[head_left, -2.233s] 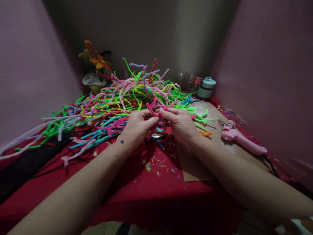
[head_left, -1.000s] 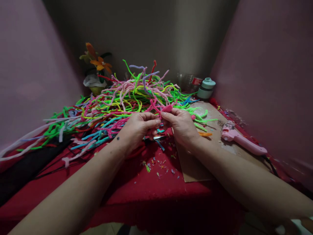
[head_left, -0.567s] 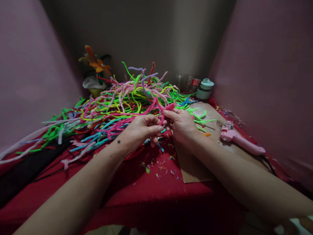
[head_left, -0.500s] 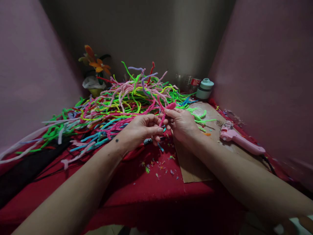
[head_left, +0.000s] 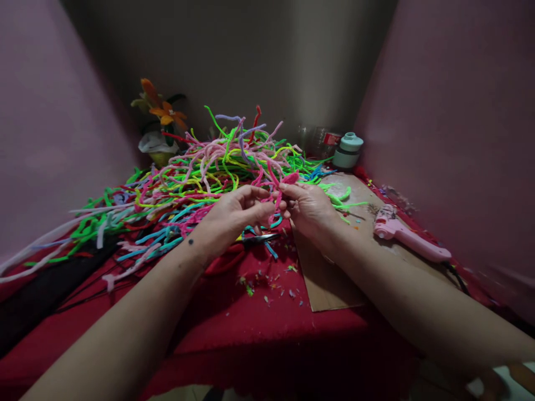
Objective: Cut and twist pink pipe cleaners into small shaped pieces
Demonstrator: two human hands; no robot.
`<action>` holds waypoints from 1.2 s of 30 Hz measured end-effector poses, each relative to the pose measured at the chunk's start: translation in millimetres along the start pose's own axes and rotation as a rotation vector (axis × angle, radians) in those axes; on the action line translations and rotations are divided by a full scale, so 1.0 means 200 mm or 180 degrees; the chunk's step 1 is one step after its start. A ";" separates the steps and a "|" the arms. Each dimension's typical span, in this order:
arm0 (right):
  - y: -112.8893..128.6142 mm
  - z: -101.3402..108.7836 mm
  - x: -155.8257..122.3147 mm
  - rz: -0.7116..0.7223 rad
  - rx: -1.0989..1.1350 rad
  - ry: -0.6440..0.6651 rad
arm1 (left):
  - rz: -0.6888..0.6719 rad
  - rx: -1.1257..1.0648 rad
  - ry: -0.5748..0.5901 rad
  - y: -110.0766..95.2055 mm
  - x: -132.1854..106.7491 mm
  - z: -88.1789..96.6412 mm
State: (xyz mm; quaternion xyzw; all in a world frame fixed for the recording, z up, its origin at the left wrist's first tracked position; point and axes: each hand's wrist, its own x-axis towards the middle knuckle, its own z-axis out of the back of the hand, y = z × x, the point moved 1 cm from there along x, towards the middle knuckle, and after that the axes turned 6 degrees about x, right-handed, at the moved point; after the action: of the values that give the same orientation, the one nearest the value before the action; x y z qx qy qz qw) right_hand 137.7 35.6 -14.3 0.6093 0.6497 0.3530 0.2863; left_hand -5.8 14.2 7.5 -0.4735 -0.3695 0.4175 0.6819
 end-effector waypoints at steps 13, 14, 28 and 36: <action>-0.05 0.00 -0.03 -0.0425 -0.0126 0.0515 | 0.0129 -0.0077 -0.0720 0.03 0.02 0.02; -0.05 0.00 -0.03 -0.0417 -0.0155 0.0485 | 0.0183 -0.0058 -0.0657 0.03 0.03 0.03; -0.03 -0.03 -0.07 -0.0292 -0.1303 0.0449 | -0.0074 0.0954 -0.0637 0.00 0.02 0.06; -0.04 -0.03 -0.07 -0.0220 -0.1501 0.0410 | 0.0097 0.1537 -0.0696 -0.01 0.03 0.02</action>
State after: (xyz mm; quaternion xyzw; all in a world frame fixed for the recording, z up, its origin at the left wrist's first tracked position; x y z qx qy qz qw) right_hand 129.0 20.6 -18.5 0.4792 0.5867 0.5230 0.3906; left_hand -6.6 20.1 11.9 -0.2547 -0.3234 0.5525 0.7248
